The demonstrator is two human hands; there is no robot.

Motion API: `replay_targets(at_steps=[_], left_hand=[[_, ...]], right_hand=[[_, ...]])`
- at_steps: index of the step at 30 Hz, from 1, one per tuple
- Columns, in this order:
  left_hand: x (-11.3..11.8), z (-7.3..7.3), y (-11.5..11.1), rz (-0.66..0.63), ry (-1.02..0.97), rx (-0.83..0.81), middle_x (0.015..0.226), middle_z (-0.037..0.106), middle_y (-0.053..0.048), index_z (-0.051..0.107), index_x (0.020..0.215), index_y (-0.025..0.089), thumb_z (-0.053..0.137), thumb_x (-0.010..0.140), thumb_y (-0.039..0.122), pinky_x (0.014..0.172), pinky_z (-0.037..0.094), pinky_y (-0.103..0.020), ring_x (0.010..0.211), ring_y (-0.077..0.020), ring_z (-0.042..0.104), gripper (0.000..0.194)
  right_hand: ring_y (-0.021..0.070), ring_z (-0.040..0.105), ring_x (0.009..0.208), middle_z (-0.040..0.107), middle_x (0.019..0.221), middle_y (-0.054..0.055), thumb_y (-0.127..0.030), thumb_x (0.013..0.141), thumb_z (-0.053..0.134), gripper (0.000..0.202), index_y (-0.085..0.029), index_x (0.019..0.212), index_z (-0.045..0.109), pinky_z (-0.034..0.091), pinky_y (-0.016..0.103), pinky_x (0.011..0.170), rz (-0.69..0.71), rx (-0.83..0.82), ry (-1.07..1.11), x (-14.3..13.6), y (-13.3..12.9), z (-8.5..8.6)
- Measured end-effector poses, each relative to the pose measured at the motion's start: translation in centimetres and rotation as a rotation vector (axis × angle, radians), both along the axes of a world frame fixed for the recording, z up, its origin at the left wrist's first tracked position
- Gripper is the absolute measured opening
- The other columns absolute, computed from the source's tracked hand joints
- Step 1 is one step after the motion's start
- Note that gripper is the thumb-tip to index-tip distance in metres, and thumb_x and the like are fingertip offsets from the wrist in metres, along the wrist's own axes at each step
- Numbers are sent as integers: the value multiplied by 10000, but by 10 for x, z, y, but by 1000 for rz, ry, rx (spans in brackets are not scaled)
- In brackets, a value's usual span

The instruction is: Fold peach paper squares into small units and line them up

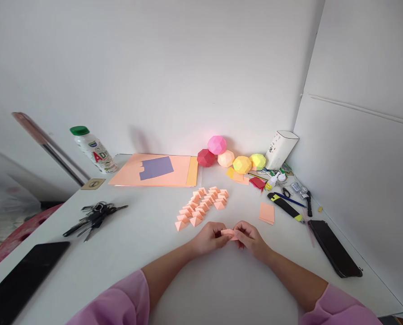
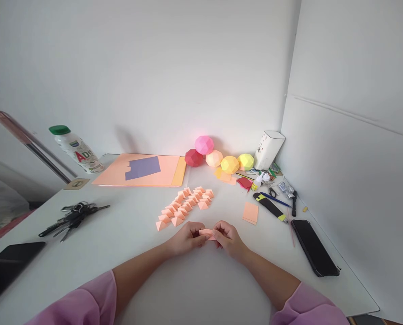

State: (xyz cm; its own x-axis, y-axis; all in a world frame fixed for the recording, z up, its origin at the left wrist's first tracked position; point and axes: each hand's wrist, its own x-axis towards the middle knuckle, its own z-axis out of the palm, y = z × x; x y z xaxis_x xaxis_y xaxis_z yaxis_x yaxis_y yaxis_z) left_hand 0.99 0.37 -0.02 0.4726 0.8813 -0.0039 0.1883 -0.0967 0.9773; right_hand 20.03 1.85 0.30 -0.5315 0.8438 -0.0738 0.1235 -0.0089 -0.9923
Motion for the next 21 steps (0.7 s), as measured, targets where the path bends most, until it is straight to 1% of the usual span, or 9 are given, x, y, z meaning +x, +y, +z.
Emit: replay_targets(at_steps=[4, 9, 15, 18, 21], left_hand=[[0, 0, 0, 26, 47, 28, 529, 405, 45, 371, 557, 177, 535, 799, 491, 439, 232, -215, 485, -74, 331, 429], [0, -2, 1, 23, 43, 68, 509, 387, 51, 357, 528, 174, 561, 780, 500, 428, 221, -214, 469, -68, 315, 459], [1, -5, 1, 46, 49, 31, 435, 436, 22, 414, 437, 158, 438, 831, 565, 413, 255, -220, 407, -69, 348, 567], [1, -2, 1, 66, 32, 34, 426, 461, 9, 445, 419, 154, 375, 860, 568, 431, 301, -216, 403, -74, 381, 608], [1, 2, 0, 73, 12, 17, 442, 489, 4, 496, 447, 152, 347, 867, 577, 459, 341, -212, 423, -82, 412, 616]], right_hand=[[92, 436, 510, 466, 567, -46, -463, 847, 526, 308, -175, 749, 473, 349, 223, 500, 10, -11, 32, 1, 1, -2], [94, 432, 500, 471, 552, -47, -481, 846, 520, 322, -178, 754, 468, 347, 225, 496, 12, -13, 31, 1, 1, -1], [96, 453, 487, 485, 546, -47, -498, 848, 515, 332, -178, 772, 475, 360, 225, 480, -30, -3, 20, -1, 0, -2], [105, 477, 472, 523, 530, -40, -493, 861, 498, 317, -182, 805, 474, 383, 229, 464, -64, 7, 37, -1, 1, -5], [121, 507, 472, 549, 531, -29, -480, 875, 479, 291, -192, 837, 467, 412, 237, 445, -135, 47, 52, -3, 0, -6]])
